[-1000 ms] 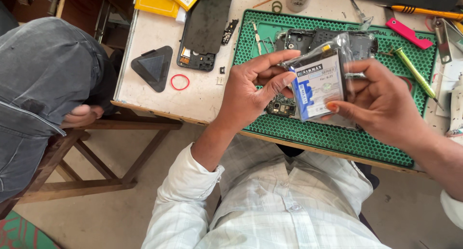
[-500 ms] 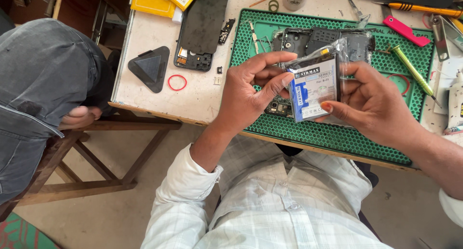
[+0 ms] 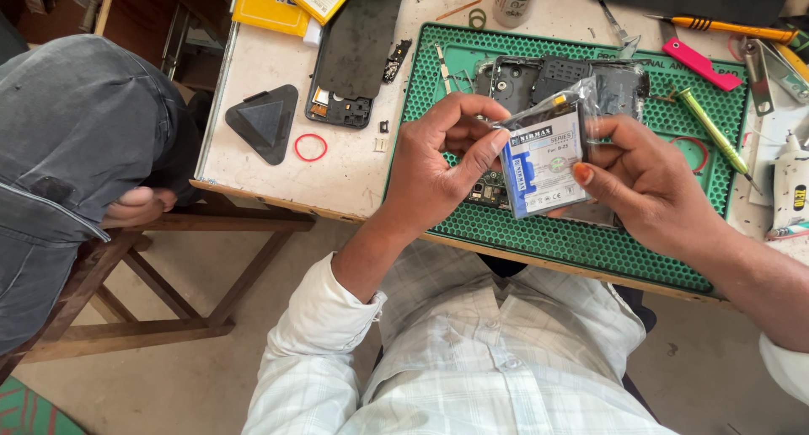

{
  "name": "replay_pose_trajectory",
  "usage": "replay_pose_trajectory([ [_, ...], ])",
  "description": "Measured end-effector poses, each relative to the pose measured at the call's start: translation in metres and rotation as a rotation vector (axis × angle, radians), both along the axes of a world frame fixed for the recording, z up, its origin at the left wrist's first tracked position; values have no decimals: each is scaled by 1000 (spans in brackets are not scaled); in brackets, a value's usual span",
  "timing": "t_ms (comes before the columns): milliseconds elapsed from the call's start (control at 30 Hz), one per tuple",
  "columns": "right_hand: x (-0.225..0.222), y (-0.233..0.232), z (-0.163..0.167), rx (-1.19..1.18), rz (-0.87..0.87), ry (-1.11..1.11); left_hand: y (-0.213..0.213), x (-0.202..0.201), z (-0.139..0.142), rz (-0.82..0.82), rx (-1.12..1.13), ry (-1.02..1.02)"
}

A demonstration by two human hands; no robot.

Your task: The person unpacks a new phone battery from its plastic packaging, peels off the protective film from the connector, and places the battery into the phone chassis. The person then aligns and presses the battery connector onto the motherboard.

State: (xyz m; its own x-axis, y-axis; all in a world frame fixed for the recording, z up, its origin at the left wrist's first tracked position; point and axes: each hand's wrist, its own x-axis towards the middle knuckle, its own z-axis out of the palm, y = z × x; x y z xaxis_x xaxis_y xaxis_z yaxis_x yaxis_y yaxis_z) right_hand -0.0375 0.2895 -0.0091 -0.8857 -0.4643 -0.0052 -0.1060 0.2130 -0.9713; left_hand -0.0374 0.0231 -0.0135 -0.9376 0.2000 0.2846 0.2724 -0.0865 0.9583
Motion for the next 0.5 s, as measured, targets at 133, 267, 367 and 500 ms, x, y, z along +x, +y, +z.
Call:
replay_pose_trajectory([
  [133,0,3,-6,9,-25,26,0,0,-1,19,-16,59],
  [267,-1,5,-7,104,-51,107,0,0,-1,42,-57,109],
  [367,-1,4,-4,143,-56,129,1,-1,-1,26,-69,111],
  [500,0,-1,2,103,-43,100,2,-1,1,48,-160,132],
])
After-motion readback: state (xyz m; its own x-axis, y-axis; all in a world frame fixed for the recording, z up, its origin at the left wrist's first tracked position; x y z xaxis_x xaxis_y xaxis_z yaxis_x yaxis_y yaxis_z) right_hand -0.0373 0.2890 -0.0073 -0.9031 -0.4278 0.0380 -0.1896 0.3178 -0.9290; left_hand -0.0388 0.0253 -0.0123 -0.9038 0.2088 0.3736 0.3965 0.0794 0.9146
